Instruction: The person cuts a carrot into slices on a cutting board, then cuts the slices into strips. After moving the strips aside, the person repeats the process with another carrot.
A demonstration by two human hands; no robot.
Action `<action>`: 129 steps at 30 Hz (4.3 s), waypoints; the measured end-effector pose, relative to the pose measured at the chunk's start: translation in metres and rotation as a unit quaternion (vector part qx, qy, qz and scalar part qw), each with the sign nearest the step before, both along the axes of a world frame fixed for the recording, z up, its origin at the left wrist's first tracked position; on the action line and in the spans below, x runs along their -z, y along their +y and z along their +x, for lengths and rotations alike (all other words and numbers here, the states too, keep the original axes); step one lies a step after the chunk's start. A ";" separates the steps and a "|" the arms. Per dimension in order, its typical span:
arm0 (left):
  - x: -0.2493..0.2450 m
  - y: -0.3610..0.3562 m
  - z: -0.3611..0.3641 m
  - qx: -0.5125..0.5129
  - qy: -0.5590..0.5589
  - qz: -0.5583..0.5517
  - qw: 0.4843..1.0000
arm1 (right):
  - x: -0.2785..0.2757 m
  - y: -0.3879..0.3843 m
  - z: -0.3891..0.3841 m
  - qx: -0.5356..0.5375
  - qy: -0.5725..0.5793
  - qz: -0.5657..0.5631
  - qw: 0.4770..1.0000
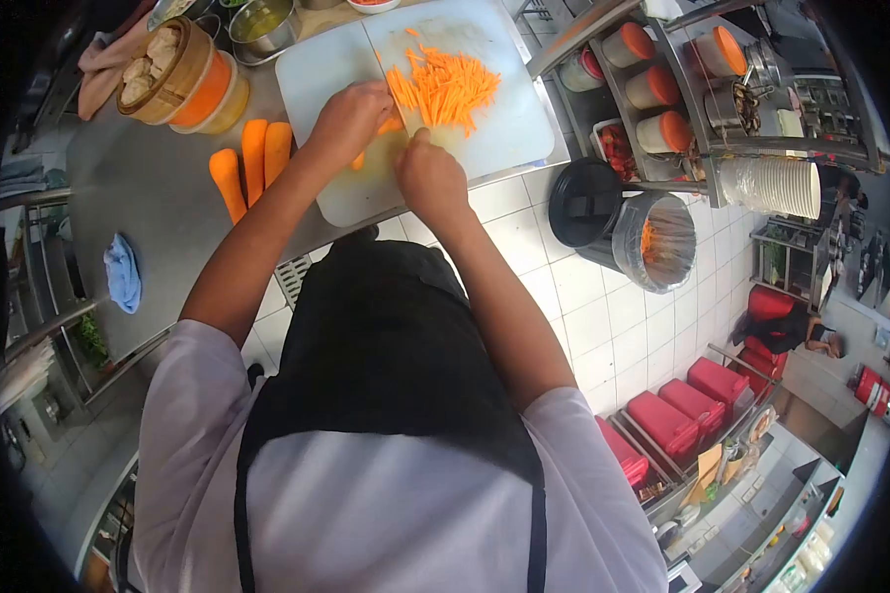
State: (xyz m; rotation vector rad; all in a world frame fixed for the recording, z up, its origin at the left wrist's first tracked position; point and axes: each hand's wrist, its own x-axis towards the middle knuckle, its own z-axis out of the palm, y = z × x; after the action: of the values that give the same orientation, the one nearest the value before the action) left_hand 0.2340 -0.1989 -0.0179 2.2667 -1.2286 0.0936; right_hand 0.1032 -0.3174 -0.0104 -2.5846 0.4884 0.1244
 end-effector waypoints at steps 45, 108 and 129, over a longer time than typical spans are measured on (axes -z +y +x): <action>-0.007 0.016 0.006 0.022 0.055 -0.052 0.997 | -0.013 0.006 0.026 -0.048 -0.004 -0.084 0.995; 0.005 0.028 -0.003 -0.029 0.052 -0.057 0.997 | -0.005 0.024 0.027 -0.007 0.024 -0.028 0.999; 0.025 0.031 -0.001 -0.043 0.046 -0.090 0.994 | -0.014 0.034 0.036 -0.072 0.017 -0.086 0.994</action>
State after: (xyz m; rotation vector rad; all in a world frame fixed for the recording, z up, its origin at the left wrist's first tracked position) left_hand 0.2326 -0.1681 -0.0431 2.1423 -1.0315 0.1258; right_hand 0.1391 -0.2838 0.0039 -2.7908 0.3380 0.1839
